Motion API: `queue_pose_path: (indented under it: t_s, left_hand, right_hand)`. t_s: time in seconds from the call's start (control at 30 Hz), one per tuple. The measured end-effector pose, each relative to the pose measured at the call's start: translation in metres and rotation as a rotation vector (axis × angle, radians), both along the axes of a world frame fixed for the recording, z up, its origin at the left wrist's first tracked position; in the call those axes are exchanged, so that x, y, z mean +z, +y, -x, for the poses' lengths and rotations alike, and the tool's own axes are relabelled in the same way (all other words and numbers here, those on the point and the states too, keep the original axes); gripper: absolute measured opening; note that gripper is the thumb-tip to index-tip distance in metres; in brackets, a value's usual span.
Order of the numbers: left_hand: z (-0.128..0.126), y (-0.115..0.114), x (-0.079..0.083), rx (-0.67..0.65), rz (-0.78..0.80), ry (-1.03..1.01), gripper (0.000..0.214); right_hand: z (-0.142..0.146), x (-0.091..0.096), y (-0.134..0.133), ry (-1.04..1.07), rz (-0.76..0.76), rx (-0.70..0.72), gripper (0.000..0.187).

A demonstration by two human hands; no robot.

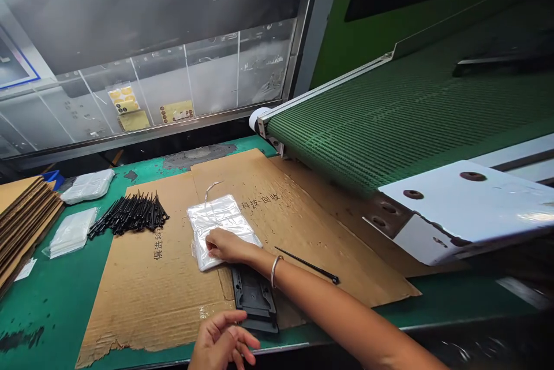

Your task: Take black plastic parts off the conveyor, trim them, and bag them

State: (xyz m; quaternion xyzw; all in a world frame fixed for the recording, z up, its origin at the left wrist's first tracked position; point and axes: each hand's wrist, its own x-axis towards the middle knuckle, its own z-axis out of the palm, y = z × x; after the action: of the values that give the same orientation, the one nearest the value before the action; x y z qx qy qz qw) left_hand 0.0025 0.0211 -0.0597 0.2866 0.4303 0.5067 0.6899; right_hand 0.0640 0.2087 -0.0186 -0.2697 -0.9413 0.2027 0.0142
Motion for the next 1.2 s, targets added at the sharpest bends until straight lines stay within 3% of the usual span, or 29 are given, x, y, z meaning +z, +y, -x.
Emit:
queue_pose_path:
  t_s: [0.13, 0.3, 0.5, 0.83, 1.03, 1.2]
  left_hand:
    - [0.028, 0.012, 0.020, 0.227, -0.107, 0.469, 0.042]
    - [0.044, 0.027, 0.035, 0.129, -0.235, 1.053, 0.036]
    - [0.057, 0.051, 0.024, 0.071, -0.455, 1.528, 0.038]
    - [0.048, 0.079, 0.026, 0.054, -0.448, 1.698, 0.044]
    - [0.040, 0.090, 0.026, 0.030, -0.418, 1.787, 0.044]
    - [0.040, 0.093, 0.021, 0.044, -0.398, 1.810, 0.045]
  right_hand:
    - [0.002, -0.003, 0.000, 0.004, 0.029, -0.033, 0.029]
    - [0.007, -0.004, 0.005, 0.011, 0.095, -0.078, 0.012]
    - [0.005, -0.010, 0.018, 0.083, 0.228, -0.076, 0.020]
    - [-0.004, -0.023, 0.027, 0.321, 0.406, -0.235, 0.025]
    - [-0.006, -0.019, 0.020, 0.438, 0.420, -0.271, 0.034]
    - [-0.020, -0.018, 0.009, 0.472, 0.372, -0.270, 0.019]
